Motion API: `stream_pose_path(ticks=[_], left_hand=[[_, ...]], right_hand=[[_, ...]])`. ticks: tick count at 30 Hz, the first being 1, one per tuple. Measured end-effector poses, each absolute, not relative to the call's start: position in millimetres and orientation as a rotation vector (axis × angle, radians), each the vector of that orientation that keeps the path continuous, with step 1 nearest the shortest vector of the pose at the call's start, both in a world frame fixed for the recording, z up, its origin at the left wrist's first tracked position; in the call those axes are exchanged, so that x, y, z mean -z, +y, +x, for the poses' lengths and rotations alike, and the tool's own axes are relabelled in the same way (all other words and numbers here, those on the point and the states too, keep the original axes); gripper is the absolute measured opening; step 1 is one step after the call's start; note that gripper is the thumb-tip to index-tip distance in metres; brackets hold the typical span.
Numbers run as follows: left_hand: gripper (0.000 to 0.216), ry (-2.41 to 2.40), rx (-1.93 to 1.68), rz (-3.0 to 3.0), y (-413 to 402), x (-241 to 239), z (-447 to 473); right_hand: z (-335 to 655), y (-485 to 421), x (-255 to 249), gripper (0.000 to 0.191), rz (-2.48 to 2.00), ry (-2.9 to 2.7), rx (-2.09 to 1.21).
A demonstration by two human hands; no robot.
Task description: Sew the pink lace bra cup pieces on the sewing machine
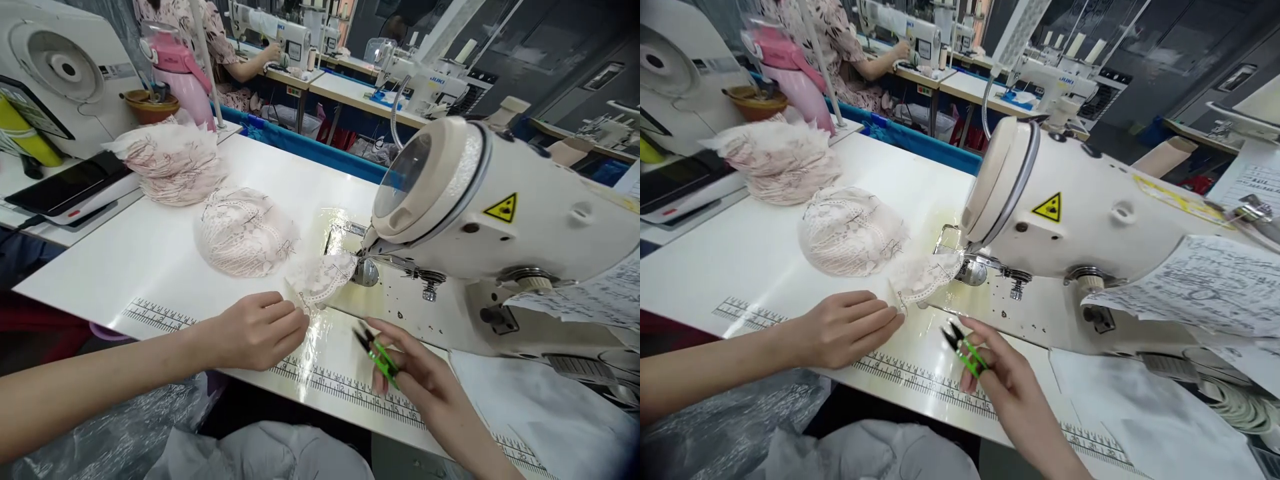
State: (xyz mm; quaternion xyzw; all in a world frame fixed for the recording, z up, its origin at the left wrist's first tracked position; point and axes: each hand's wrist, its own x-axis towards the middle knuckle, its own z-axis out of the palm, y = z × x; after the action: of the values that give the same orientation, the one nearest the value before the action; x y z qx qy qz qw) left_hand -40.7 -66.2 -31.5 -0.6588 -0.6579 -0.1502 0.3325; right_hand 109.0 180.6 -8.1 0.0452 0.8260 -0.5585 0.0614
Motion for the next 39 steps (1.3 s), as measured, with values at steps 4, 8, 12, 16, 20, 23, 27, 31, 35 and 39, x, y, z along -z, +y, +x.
stream_pose_path(ticks=[4,8,12,16,20,23,27,31,35,39], left_hand=[[0.010,-1.730,0.472,-1.753,-73,33,-35],[0.010,-1.712,0.496,-1.762,-77,34,-33],[0.009,-1.708,0.476,-1.757,-78,38,-34],[0.010,-1.711,0.484,-1.764,-78,39,-34],[0.008,-1.701,0.540,-1.766,-78,40,-33],[0.009,-1.693,0.555,-1.773,-79,39,-33],[0.016,-1.708,0.565,-1.770,-78,36,-32],[0.021,-1.733,0.579,-1.784,-82,29,-30],[0.031,-1.892,0.600,-1.752,-116,30,-11],[0.041,-2.182,0.484,-1.598,-184,53,26]], right_hand=[[97,161,0,0.040,-0.017,2.796,1.332],[85,146,2,0.035,-0.483,3.340,0.437],[77,132,7,0.037,-0.781,3.407,-0.145],[71,126,7,0.036,-0.821,3.403,-0.274],[69,127,6,0.037,-0.836,3.388,-0.270],[70,128,8,0.038,-0.822,3.400,-0.265],[76,131,11,0.036,-0.815,3.388,-0.190],[84,138,15,0.034,-0.785,3.394,-0.112],[92,163,16,0.029,-0.610,3.458,-0.200],[95,204,19,0.032,-0.291,3.485,-0.451]])
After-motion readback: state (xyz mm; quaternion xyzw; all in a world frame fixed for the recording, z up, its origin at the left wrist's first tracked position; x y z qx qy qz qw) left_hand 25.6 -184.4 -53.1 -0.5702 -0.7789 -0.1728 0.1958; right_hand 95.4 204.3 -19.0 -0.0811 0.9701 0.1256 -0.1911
